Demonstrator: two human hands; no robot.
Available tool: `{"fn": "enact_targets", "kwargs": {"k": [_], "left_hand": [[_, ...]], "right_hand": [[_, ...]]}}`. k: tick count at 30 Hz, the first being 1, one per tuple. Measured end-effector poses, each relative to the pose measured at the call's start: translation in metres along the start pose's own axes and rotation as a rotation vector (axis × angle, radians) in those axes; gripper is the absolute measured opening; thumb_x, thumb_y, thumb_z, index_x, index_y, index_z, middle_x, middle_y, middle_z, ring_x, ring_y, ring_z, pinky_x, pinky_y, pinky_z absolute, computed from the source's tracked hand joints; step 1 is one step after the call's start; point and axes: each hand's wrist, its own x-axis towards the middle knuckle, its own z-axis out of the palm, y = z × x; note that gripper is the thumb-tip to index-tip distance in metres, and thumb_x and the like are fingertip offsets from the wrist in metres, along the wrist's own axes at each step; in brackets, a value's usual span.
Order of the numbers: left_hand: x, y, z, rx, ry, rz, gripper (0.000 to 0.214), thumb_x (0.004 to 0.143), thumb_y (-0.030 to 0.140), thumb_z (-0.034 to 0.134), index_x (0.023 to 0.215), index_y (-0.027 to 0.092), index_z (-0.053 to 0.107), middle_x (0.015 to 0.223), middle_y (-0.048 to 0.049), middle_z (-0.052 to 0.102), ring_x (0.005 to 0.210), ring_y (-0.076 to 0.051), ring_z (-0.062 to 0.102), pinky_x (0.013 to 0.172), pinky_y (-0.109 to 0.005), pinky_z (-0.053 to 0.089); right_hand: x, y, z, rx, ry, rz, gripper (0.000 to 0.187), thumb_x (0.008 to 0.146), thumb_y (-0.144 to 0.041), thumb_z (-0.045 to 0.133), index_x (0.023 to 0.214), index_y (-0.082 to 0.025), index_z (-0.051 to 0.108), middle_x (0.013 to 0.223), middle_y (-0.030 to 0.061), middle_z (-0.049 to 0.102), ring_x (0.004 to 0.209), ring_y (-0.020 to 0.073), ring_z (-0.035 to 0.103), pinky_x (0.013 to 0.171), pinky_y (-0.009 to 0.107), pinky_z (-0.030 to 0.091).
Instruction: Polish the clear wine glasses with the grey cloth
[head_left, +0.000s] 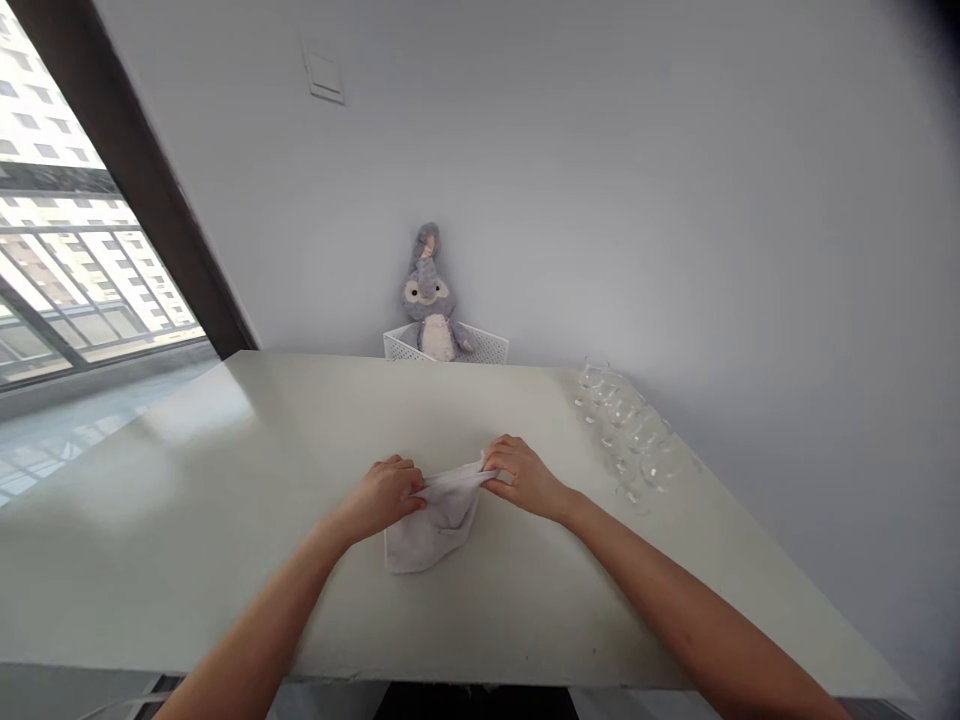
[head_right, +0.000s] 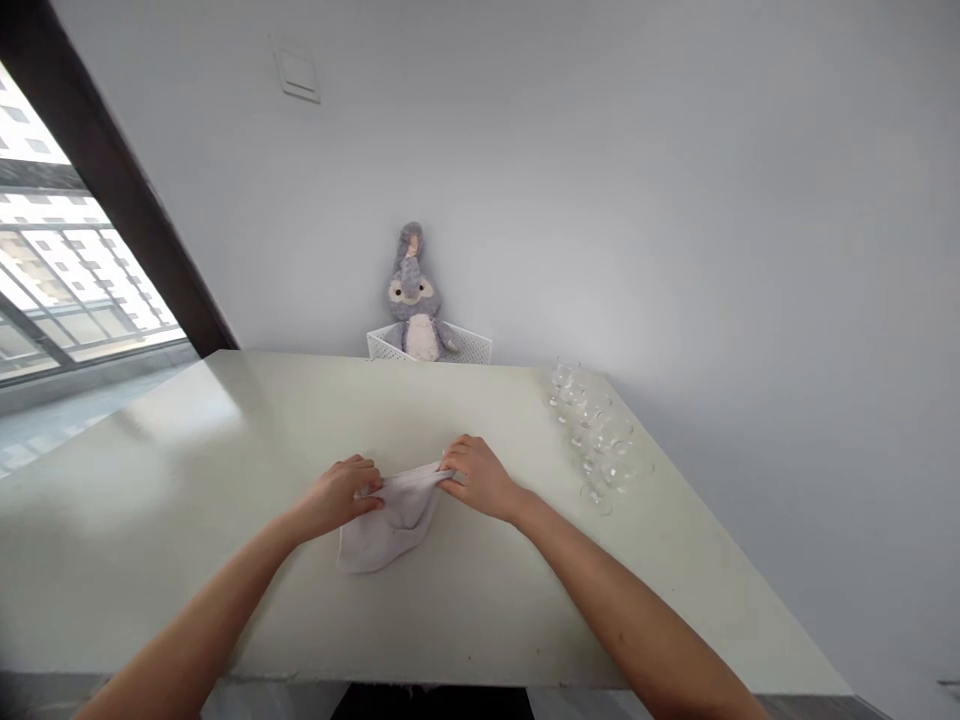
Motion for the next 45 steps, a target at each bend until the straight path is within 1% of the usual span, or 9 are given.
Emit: {"fn": "enact_targets", "kwargs": {"k": [8, 15, 22, 27, 33, 37, 39, 42, 45], "left_hand": [[-0.01, 0.021, -0.041, -0.264, 0.084, 0.047, 0.03, 0.077, 0.046, 0.05, 0.063, 0.019, 0.05, 0.073, -0.0003, 0.053, 0.063, -0.012, 0.046, 0.052, -0.023, 0.032], [-0.007, 0.021, -0.042, -0.277, 0.041, 0.054, 0.025, 0.076, 0.042, 0.052, 0.065, 0.019, 0.053, 0.073, 0.0001, 0.056, 0.062, -0.011, 0.046, 0.05, -0.022, 0.03], [-0.019, 0.034, -0.063, -0.479, 0.084, 0.011, 0.028, 0.076, 0.043, 0.05, 0.062, 0.019, 0.051, 0.061, 0.0004, 0.05, 0.058, -0.011, 0.044, 0.05, -0.023, 0.033], [-0.008, 0.032, -0.061, -0.411, 0.114, -0.08, 0.031, 0.072, 0.045, 0.055, 0.059, 0.018, 0.047, 0.056, 0.0034, 0.046, 0.054, -0.01, 0.04, 0.049, -0.021, 0.03], [0.021, 0.021, -0.051, -0.255, 0.174, -0.097, 0.027, 0.072, 0.046, 0.054, 0.066, 0.019, 0.049, 0.062, 0.003, 0.051, 0.059, -0.012, 0.045, 0.054, -0.023, 0.034], [0.055, 0.024, -0.044, -0.188, 0.338, -0.066, 0.015, 0.075, 0.035, 0.052, 0.085, 0.023, 0.051, 0.078, 0.0021, 0.058, 0.072, -0.015, 0.053, 0.064, -0.025, 0.038], [0.068, 0.023, -0.037, -0.136, 0.373, -0.034, 0.015, 0.078, 0.03, 0.048, 0.092, 0.024, 0.052, 0.086, 0.0003, 0.061, 0.078, -0.017, 0.055, 0.069, -0.028, 0.039], [0.073, 0.018, -0.022, 0.01, 0.263, 0.054, 0.019, 0.077, 0.021, 0.049, 0.093, 0.026, 0.057, 0.095, -0.0024, 0.062, 0.091, -0.022, 0.054, 0.079, -0.035, 0.037], [0.056, 0.018, -0.011, 0.084, 0.216, 0.089, 0.028, 0.075, 0.018, 0.052, 0.099, 0.029, 0.058, 0.11, -0.0031, 0.059, 0.105, -0.026, 0.049, 0.088, -0.04, 0.032]], "right_hand": [[-0.018, -0.01, -0.057, -0.064, -0.077, 0.055, 0.021, 0.08, -0.039, 0.056, 0.07, -0.021, 0.059, 0.075, 0.0023, 0.059, 0.08, 0.017, 0.05, 0.078, 0.034, 0.036], [-0.029, -0.01, -0.073, 0.067, -0.116, 0.219, 0.028, 0.079, -0.044, 0.054, 0.066, -0.021, 0.058, 0.075, 0.0018, 0.055, 0.075, 0.0153, 0.049, 0.072, 0.031, 0.039], [-0.038, -0.027, -0.101, 0.579, -0.11, 0.413, 0.042, 0.08, -0.054, 0.043, 0.062, -0.018, 0.052, 0.071, 0.0015, 0.049, 0.058, 0.011, 0.044, 0.054, 0.025, 0.037], [-0.037, -0.026, -0.096, 0.603, -0.074, 0.493, 0.04, 0.077, -0.049, 0.052, 0.054, -0.017, 0.046, 0.069, 0.0004, 0.048, 0.056, 0.0093, 0.04, 0.053, 0.024, 0.035], [-0.033, -0.01, -0.087, 0.49, 0.183, 0.582, 0.034, 0.075, -0.047, 0.055, 0.06, -0.018, 0.047, 0.074, 0.0016, 0.053, 0.062, 0.0118, 0.046, 0.055, 0.025, 0.039], [-0.033, -0.006, -0.087, 0.146, 0.498, 0.553, 0.024, 0.075, -0.043, 0.056, 0.074, -0.019, 0.054, 0.079, 0.0023, 0.057, 0.07, 0.0149, 0.052, 0.065, 0.029, 0.042], [-0.038, -0.016, -0.086, -0.051, 0.547, 0.474, 0.018, 0.08, -0.039, 0.052, 0.078, -0.021, 0.055, 0.083, 0.0036, 0.059, 0.076, 0.0168, 0.054, 0.071, 0.031, 0.042], [-0.055, -0.043, -0.079, -0.175, 0.227, 0.242, 0.018, 0.083, -0.036, 0.049, 0.09, -0.022, 0.058, 0.085, 0.0059, 0.062, 0.079, 0.0199, 0.056, 0.074, 0.035, 0.043], [-0.073, -0.067, -0.068, -0.153, -0.178, 0.077, 0.042, 0.08, -0.043, 0.054, 0.117, -0.023, 0.05, 0.095, 0.007, 0.064, 0.088, 0.0232, 0.056, 0.078, 0.039, 0.043]]}}
